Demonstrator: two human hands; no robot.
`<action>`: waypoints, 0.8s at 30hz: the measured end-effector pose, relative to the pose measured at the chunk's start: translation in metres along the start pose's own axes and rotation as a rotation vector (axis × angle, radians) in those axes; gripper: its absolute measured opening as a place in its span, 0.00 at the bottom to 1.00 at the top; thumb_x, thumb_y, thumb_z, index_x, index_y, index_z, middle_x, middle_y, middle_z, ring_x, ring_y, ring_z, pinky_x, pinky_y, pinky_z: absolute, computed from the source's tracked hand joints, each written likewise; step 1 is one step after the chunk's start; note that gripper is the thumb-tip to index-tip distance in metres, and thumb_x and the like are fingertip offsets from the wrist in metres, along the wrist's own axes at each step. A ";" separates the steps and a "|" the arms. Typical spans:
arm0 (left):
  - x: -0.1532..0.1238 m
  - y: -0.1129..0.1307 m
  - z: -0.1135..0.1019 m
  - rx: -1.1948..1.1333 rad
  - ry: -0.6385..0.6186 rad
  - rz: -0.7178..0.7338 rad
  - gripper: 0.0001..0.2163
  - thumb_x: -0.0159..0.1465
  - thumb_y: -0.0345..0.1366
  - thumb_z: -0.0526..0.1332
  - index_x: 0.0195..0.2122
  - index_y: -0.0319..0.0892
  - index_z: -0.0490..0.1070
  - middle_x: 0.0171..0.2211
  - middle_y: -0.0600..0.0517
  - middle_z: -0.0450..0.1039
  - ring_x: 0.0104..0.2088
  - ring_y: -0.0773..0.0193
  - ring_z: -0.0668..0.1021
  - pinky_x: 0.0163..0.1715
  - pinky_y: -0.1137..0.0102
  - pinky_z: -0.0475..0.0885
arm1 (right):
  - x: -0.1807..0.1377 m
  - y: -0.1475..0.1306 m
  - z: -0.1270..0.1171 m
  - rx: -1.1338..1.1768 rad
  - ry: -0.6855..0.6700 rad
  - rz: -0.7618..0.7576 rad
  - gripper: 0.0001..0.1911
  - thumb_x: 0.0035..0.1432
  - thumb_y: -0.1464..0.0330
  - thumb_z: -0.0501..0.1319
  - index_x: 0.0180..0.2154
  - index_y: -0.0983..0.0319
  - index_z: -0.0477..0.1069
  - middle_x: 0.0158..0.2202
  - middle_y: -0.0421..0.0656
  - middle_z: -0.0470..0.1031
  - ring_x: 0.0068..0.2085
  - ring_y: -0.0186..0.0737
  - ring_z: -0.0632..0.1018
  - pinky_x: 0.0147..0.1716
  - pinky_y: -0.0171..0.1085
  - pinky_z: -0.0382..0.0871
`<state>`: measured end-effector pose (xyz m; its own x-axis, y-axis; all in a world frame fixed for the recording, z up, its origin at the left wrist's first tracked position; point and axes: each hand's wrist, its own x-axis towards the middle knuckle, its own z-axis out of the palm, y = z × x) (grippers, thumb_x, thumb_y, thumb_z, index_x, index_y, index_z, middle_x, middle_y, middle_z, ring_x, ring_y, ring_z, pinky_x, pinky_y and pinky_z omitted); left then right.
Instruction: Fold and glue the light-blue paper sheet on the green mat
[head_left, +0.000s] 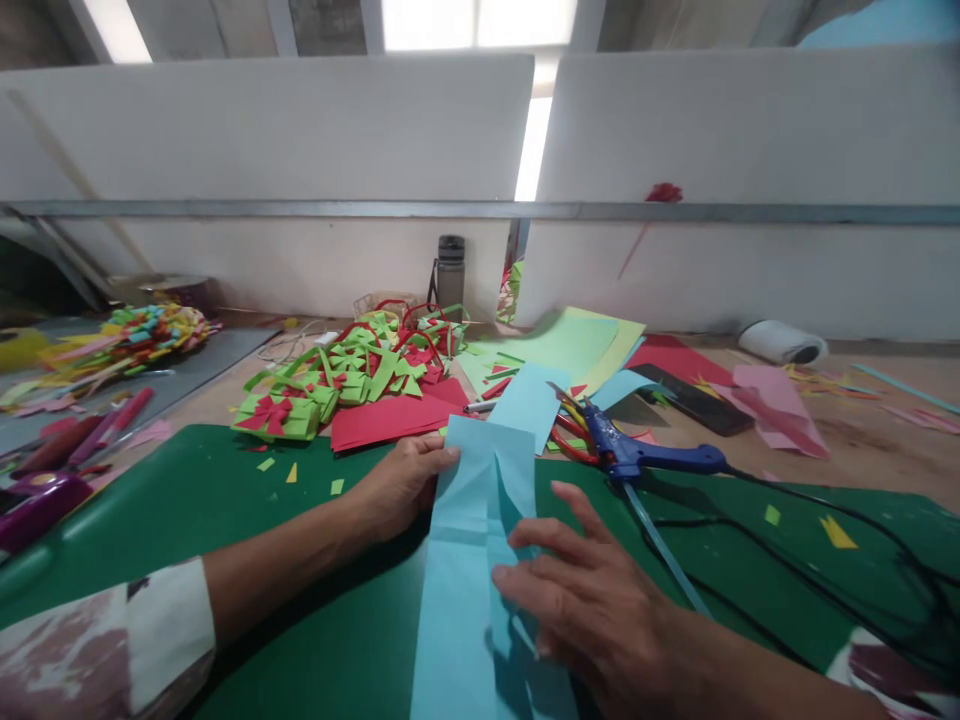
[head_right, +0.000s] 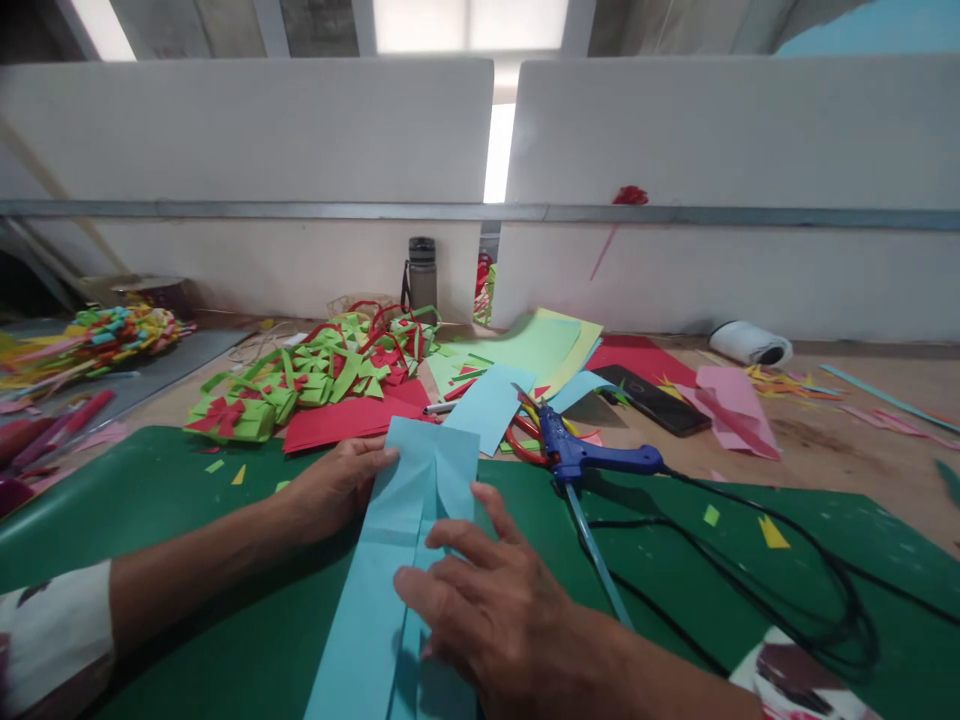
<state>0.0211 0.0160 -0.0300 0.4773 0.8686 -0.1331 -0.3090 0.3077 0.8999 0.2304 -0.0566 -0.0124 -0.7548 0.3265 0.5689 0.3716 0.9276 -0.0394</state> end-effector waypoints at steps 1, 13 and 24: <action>-0.001 0.000 0.001 -0.011 0.002 0.001 0.22 0.48 0.43 0.72 0.39 0.34 0.74 0.32 0.44 0.77 0.29 0.60 0.78 0.34 0.67 0.73 | 0.001 0.001 0.001 -0.008 0.016 0.023 0.14 0.67 0.66 0.48 0.48 0.66 0.66 0.32 0.43 0.77 0.48 0.40 0.73 0.62 0.47 0.36; -0.015 0.004 0.017 -0.058 0.007 0.019 0.17 0.53 0.41 0.70 0.39 0.36 0.74 0.25 0.51 0.73 0.23 0.66 0.74 0.24 0.74 0.68 | 0.025 0.008 -0.004 -0.208 0.083 0.364 0.19 0.57 0.77 0.55 0.51 0.64 0.62 0.38 0.46 0.75 0.44 0.46 0.73 0.54 0.57 0.47; -0.026 0.008 0.030 -0.008 -0.018 0.049 0.18 0.53 0.43 0.70 0.40 0.37 0.74 0.27 0.51 0.73 0.24 0.68 0.71 0.26 0.73 0.67 | 0.034 0.009 -0.007 -0.240 -0.159 0.579 0.43 0.43 0.76 0.57 0.63 0.63 0.49 0.62 0.53 0.59 0.62 0.57 0.58 0.55 0.61 0.50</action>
<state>0.0312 -0.0160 -0.0065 0.4759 0.8757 -0.0815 -0.3391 0.2682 0.9017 0.2117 -0.0381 0.0124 -0.4598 0.8019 0.3814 0.8395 0.5326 -0.1078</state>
